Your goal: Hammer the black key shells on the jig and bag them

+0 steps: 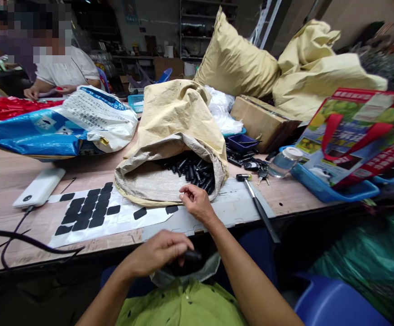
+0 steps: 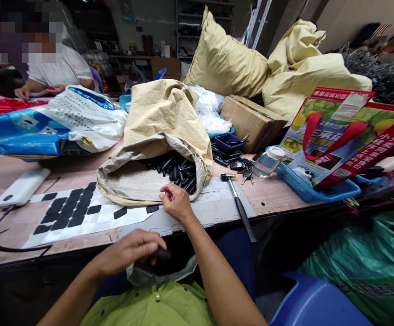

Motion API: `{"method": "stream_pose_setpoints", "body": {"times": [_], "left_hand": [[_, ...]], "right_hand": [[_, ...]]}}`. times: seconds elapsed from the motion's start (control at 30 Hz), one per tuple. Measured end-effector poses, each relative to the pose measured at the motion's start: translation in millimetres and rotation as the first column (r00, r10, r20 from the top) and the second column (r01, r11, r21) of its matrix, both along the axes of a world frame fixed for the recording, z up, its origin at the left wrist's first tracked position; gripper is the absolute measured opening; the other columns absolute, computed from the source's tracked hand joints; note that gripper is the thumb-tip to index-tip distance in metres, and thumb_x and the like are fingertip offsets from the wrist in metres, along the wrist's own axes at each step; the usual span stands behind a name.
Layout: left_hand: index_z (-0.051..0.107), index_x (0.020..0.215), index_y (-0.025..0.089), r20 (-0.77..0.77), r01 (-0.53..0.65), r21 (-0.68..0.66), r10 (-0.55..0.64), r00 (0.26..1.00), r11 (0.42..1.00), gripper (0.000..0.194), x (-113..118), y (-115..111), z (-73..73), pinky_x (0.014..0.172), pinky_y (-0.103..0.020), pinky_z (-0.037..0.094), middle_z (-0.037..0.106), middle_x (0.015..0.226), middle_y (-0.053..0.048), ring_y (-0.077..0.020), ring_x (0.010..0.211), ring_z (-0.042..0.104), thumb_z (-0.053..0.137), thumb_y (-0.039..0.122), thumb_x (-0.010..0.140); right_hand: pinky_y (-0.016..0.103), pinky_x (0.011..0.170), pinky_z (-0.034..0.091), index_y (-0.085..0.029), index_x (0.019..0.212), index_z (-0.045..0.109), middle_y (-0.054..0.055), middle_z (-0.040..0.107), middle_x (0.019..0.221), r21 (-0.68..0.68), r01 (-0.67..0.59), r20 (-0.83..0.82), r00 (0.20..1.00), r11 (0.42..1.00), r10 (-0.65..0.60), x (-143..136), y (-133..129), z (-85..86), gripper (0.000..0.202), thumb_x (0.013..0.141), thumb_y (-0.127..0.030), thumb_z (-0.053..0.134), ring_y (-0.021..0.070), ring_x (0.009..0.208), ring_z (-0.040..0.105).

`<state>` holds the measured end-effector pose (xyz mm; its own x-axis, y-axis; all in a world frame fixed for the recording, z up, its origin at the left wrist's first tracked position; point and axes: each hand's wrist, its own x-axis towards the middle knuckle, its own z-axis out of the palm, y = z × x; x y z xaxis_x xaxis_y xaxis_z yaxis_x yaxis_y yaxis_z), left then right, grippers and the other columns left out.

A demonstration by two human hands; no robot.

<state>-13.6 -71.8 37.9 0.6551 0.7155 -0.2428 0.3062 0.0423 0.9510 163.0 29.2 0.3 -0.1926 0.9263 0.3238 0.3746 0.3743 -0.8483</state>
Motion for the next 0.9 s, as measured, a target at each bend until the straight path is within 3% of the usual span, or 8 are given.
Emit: {"method": "stream_pose_setpoints", "body": {"times": [0.17, 0.27, 0.4, 0.5, 0.63, 0.73, 0.8, 0.9], "left_hand": [[0.075, 0.095, 0.020, -0.377, -0.119, 0.068, 0.136, 0.916, 0.991, 0.042, 17.8, -29.2, -73.4, 0.077, -0.032, 0.047, 0.074, 0.087, -0.007, -0.0245, 0.084, 0.067, 0.043, 0.046, 0.099], [0.072, 0.116, 0.026, -0.550, -0.225, 0.140, 0.265, 0.792, 0.964, 0.033, 19.0, -31.8, -100.1, 0.095, -0.040, 0.046, 0.074, 0.119, -0.011, -0.0317, 0.115, 0.065, 0.053, 0.039, 0.093], [0.075, 0.105, 0.024, -0.410, 0.011, 0.013, -0.004, 0.912, 1.000, 0.028, 10.0, -23.2, -55.2, 0.089, -0.037, 0.050, 0.076, 0.108, -0.010, -0.0296, 0.104, 0.068, 0.064, 0.042, 0.087], [0.073, 0.109, 0.020, 0.026, 0.297, -0.322, -0.306, 0.952, 0.899, 0.039, 4.9, 4.2, 2.2, 0.066, -0.028, 0.051, 0.077, 0.095, -0.008, -0.0181, 0.070, 0.067, 0.065, 0.052, 0.088], [0.073, 0.100, 0.015, 0.238, -0.117, -0.060, 0.128, 0.963, 0.991, 0.039, 14.0, 82.3, 31.6, 0.062, -0.025, 0.047, 0.075, 0.084, -0.009, -0.0151, 0.065, 0.063, 0.067, 0.052, 0.088], [0.073, 0.088, 0.015, 0.164, -0.596, 0.295, 0.575, 0.801, 0.746, 0.028, 27.1, 154.2, 19.7, 0.066, -0.026, 0.047, 0.072, 0.083, -0.007, -0.0162, 0.070, 0.062, 0.067, 0.042, 0.085], [0.075, 0.093, 0.015, -0.002, -0.595, 0.537, 0.706, 0.709, 0.598, 0.021, 34.3, 192.8, 10.2, 0.075, -0.030, 0.049, 0.074, 0.089, -0.008, -0.0194, 0.079, 0.065, 0.063, 0.031, 0.086], [0.076, 0.098, 0.016, -0.225, -0.389, 0.709, 0.712, 0.665, 0.588, 0.022, 41.7, 224.7, 4.5, 0.084, -0.033, 0.049, 0.075, 0.094, -0.011, -0.0244, 0.090, 0.068, 0.066, 0.021, 0.079]], "right_hand": [[0.024, 0.063, 0.041, -0.021, 0.087, 0.070, -0.001, 0.063, 0.073, 0.044, -0.026, 0.068, 0.997, 0.999, 0.023, -0.1, -1.0, 0.3, 0.010, 0.085, -0.020, 0.060, 0.0135, 0.065, 0.054], [0.024, 0.064, 0.041, -0.021, 0.085, 0.069, -0.001, 0.065, 0.077, 0.067, -0.030, 0.099, 0.995, 0.997, 0.023, 0.8, -2.6, 1.4, 0.011, 0.087, -0.018, 0.058, 0.0136, 0.068, 0.056], [0.024, 0.064, 0.041, -0.021, 0.083, 0.069, -0.001, 0.065, 0.076, 0.065, -0.029, 0.092, 0.996, 0.997, 0.023, 1.4, -3.7, 2.9, 0.012, 0.088, -0.019, 0.058, 0.0134, 0.067, 0.056], [0.024, 0.063, 0.042, -0.021, 0.083, 0.069, -0.001, 0.066, 0.075, 0.053, -0.015, 0.080, 0.997, 0.998, 0.011, 1.0, -3.0, 3.3, 0.014, 0.091, -0.022, 0.057, 0.0135, 0.066, 0.055], [0.025, 0.067, 0.044, -0.021, 0.080, 0.068, 0.000, 0.067, 0.076, 0.075, -0.020, 0.136, 0.991, 0.997, 0.009, 0.4, -1.7, 3.0, 0.010, 0.087, -0.021, 0.060, 0.0149, 0.068, 0.058], [0.025, 0.070, 0.045, -0.021, 0.081, 0.068, 0.001, 0.069, 0.080, 0.101, -0.033, 0.154, 0.988, 0.994, 0.017, 0.1, -0.9, 3.0, 0.010, 0.087, -0.019, 0.060, 0.0156, 0.072, 0.061], [0.024, 0.070, 0.045, -0.022, 0.081, 0.068, 0.000, 0.069, 0.079, 0.110, -0.036, 0.163, 0.987, 0.993, 0.017, -0.1, -0.2, 3.0, 0.012, 0.088, -0.019, 0.059, 0.0153, 0.073, 0.061], [0.024, 0.069, 0.044, -0.022, 0.081, 0.068, 0.000, 0.068, 0.078, 0.123, -0.023, 0.175, 0.985, 0.992, 0.001, -0.7, 1.3, 2.5, 0.012, 0.088, -0.019, 0.060, 0.0150, 0.071, 0.061]]}}
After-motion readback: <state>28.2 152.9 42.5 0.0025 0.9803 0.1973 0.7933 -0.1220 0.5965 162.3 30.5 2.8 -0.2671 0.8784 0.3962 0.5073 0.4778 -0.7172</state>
